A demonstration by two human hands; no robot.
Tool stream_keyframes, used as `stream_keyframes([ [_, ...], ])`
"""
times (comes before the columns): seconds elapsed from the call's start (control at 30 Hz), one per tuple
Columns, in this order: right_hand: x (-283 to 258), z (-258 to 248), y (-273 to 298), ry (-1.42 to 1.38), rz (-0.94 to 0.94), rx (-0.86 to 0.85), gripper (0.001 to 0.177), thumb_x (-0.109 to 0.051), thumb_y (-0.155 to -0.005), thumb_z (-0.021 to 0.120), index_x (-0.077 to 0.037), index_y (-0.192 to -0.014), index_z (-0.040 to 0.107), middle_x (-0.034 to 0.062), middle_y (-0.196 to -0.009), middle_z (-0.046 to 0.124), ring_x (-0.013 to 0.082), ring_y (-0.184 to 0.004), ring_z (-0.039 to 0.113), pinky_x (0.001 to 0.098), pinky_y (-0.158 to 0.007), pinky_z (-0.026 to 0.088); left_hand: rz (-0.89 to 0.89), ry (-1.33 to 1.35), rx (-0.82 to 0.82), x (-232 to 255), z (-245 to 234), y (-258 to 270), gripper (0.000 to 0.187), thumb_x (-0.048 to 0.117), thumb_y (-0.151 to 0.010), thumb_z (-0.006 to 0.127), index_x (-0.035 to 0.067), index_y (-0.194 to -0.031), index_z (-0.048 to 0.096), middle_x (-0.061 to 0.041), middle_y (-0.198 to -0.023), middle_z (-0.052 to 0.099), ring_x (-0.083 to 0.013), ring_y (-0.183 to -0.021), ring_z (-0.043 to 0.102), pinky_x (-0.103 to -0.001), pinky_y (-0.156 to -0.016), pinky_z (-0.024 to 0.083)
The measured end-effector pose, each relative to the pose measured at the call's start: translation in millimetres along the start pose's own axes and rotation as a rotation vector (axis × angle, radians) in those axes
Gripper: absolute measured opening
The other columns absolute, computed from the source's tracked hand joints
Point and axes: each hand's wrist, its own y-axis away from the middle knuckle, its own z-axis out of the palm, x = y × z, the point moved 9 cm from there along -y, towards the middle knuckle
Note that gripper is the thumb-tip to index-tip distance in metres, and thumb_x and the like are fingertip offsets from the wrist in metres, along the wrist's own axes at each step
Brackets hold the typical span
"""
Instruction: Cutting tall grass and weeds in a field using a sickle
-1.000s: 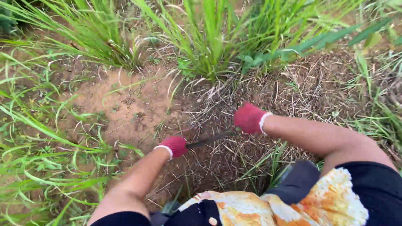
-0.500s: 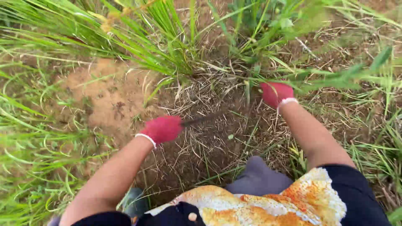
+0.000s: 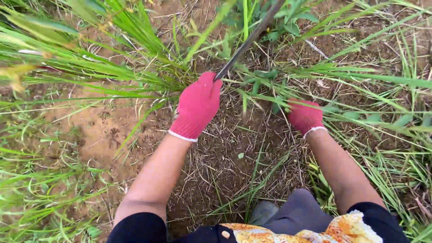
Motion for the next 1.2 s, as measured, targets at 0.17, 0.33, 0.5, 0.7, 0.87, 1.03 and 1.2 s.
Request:
stream_keyframes([
  [0.17, -85, -76, 21, -0.163, 0.24, -0.584, 0.013, -0.033, -0.092, 0.059, -0.025, -0.097, 0.068, 0.0041, -0.08, 0.078, 0.0283, -0.087, 0.079, 0.0476, -0.081, 0.063, 0.04, 0.082, -0.076, 23, 17, 0, 0.03, 0.04, -0.109, 0.039, 0.016, -0.107, 0.057, -0.014, -0.073, 0.068, -0.0356, -0.075, 0.076, -0.051, -0.067, 0.063],
  [0.33, -71, 27, 133, -0.152, 0.31, -0.642, 0.015, -0.037, -0.09, 0.057, -0.029, -0.102, 0.061, 0.0017, -0.087, 0.075, 0.0253, -0.092, 0.078, 0.0466, -0.081, 0.062, 0.192, 0.125, 0.044, 66, 13, -40, 0.028, 0.041, -0.104, 0.043, 0.015, -0.103, 0.052, -0.024, -0.08, 0.069, -0.0461, -0.085, 0.073, -0.062, -0.071, 0.058],
  [0.5, -38, 14, 138, -0.134, 0.45, -0.661, 0.027, -0.032, -0.091, 0.052, -0.028, -0.115, 0.065, 0.0045, -0.105, 0.078, 0.0358, -0.098, 0.076, 0.0491, -0.075, 0.06, 0.55, 0.503, 0.593, 163, -106, -44, 0.027, 0.021, -0.107, 0.041, 0.001, -0.105, 0.058, 0.005, -0.062, 0.056, -0.0026, -0.041, 0.039, -0.019, -0.031, 0.031],
  [0.7, -83, -66, 87, -0.071, 0.114, -0.313, 0.022, -0.003, -0.083, 0.069, -0.013, -0.103, 0.072, 0.0092, -0.117, 0.062, 0.0261, -0.095, 0.065, 0.0443, -0.075, 0.065, 0.548, 0.663, 0.708, 111, -83, 4, 0.021, 0.013, -0.107, 0.043, -0.001, -0.097, 0.056, -0.004, -0.08, 0.055, -0.0068, -0.054, 0.043, -0.018, -0.041, 0.033],
  [0.87, -167, -74, -21, 0.075, -0.402, 0.224, 0.013, -0.022, -0.081, 0.077, -0.013, -0.086, 0.07, 0.0111, -0.091, 0.062, 0.0368, -0.103, 0.062, 0.0548, -0.098, 0.047, 0.395, -0.246, 0.724, 25, 0, 88, 0.01, -0.001, -0.092, 0.074, -0.001, -0.094, 0.064, -0.016, -0.09, 0.06, -0.0245, -0.062, 0.056, -0.031, -0.043, 0.043],
  [1.03, -102, 22, -174, 0.409, -0.304, 0.2, 0.008, -0.013, -0.087, 0.076, -0.021, -0.084, 0.077, 0.0021, -0.086, 0.072, 0.0305, -0.103, 0.066, 0.0554, -0.111, 0.038, -0.478, 0.483, 0.094, -79, 35, 133, 0.031, 0.04, -0.1, 0.053, 0.012, -0.106, 0.064, -0.023, -0.085, 0.072, -0.046, -0.092, 0.071, -0.058, -0.079, 0.055],
  [1.2, -2, 52, -184, 0.249, 0.186, -0.158, 0.011, -0.021, -0.076, 0.069, -0.017, -0.079, 0.08, 0.0079, -0.074, 0.075, 0.0273, -0.082, 0.074, 0.0466, -0.078, 0.046, -0.473, 0.338, -0.11, -93, 58, 126, 0.03, 0.039, -0.1, 0.05, 0.017, -0.113, 0.065, -0.025, -0.088, 0.074, -0.0484, -0.095, 0.072, -0.061, -0.081, 0.056],
])
